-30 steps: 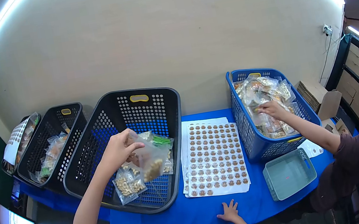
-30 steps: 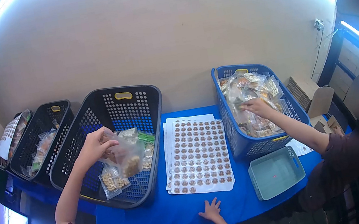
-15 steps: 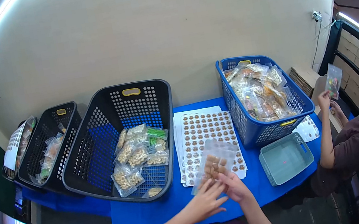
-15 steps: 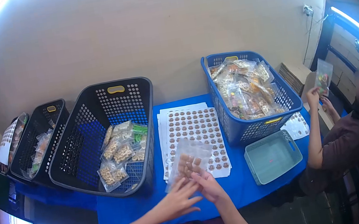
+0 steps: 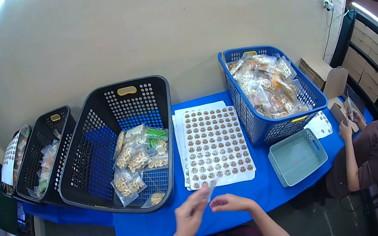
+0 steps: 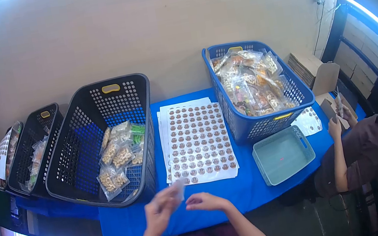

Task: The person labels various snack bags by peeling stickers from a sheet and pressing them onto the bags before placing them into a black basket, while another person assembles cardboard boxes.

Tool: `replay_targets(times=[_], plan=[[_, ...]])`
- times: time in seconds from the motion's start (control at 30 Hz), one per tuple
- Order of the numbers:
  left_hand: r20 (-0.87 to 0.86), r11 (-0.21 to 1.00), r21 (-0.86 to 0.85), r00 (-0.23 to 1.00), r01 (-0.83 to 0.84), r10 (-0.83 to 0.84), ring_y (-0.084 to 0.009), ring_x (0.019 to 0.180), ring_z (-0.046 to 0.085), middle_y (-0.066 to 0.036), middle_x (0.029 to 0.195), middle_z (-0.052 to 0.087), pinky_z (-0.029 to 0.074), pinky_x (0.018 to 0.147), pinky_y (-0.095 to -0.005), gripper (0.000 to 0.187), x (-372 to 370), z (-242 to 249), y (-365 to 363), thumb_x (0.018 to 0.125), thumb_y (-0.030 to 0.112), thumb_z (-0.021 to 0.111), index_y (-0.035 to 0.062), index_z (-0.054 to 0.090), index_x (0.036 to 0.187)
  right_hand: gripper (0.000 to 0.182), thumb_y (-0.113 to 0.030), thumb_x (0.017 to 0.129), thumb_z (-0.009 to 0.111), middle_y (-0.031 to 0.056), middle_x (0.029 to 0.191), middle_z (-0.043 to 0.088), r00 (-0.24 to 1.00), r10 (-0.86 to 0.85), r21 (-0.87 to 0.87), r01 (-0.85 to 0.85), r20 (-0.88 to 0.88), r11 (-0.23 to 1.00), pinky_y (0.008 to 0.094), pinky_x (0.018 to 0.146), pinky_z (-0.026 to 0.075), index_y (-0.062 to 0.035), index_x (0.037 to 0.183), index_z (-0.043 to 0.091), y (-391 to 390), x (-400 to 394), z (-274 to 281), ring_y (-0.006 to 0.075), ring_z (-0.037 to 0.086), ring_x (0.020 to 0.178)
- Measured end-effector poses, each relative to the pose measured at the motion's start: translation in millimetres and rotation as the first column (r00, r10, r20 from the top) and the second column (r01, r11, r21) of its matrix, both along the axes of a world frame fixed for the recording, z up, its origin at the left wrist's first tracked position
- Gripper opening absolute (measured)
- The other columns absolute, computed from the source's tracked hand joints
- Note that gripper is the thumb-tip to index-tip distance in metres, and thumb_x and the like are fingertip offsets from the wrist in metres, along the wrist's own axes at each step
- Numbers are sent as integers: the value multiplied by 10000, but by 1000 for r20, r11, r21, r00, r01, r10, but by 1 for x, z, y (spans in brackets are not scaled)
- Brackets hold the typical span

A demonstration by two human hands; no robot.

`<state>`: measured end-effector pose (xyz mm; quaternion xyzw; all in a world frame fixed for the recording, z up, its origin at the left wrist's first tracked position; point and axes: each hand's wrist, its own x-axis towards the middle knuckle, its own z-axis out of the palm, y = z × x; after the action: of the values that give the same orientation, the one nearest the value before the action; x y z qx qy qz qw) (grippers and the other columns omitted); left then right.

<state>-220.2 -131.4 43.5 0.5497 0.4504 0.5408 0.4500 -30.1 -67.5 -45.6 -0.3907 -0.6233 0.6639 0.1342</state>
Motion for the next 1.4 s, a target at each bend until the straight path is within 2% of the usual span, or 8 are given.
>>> replay_targets(times=[0.1,0.27,0.4,0.6,0.7,0.8,1.13,1.4], plan=[[310,963,79,924,-259,223,-230,942,563,-136,1136,522,461,802,-336,378,-33,26,-2,887,294,456,52,448,1178,399,-267,783,609,121,1033,575,948,-270,161,243,171,957,297,810,434,3,1069,538,23,6,-75,181,559,901],[806,918,-47,528,-393,267,-239,952,548,-125,1142,509,462,824,-377,428,-66,82,19,903,352,377,33,418,1186,406,-215,762,602,147,1074,536,719,-668,566,475,193,674,359,807,429,-15,1104,512,49,-16,-165,269,533,954],[897,980,-179,395,-88,199,-230,1028,504,-119,1139,512,419,893,-380,354,-101,45,42,845,176,414,16,451,1159,344,-195,754,588,121,1054,497,565,-704,741,225,430,633,413,794,388,-47,1059,524,46,-36,-153,272,476,976],[857,952,-256,416,-168,304,-245,913,573,-109,1068,549,468,830,-407,343,-92,42,33,840,150,399,38,445,1161,188,-78,733,527,102,973,474,513,-714,790,106,477,604,417,758,364,-78,922,531,51,-52,-172,263,462,915],[862,963,-202,434,-177,261,-250,925,570,-110,1075,545,467,830,-416,353,-87,45,30,844,153,394,47,430,1179,223,-36,717,509,104,973,471,508,-735,748,236,449,620,420,759,364,-57,938,523,58,-56,-175,267,463,919],[843,958,-195,462,-212,274,-258,957,557,-111,1101,531,457,845,-426,364,-85,48,29,849,155,386,49,413,1196,233,-38,713,515,104,971,466,534,-779,843,204,330,497,430,765,368,-44,946,510,55,-58,-177,271,466,924],[859,974,-86,480,-208,178,-250,1008,522,-102,1166,496,438,870,-408,409,-81,50,32,846,159,390,35,371,1236,242,-40,699,521,141,987,434,656,-586,699,122,476,705,469,739,392,-82,936,505,74,-43,-180,308,469,912],[794,888,-193,464,-418,392,-254,1001,533,-127,1117,519,436,878,-387,327,-90,41,44,862,160,414,2,421,1149,120,-125,712,561,124,950,469,841,-350,514,103,412,852,405,727,415,-91,827,559,77,-17,-180,265,482,895]])
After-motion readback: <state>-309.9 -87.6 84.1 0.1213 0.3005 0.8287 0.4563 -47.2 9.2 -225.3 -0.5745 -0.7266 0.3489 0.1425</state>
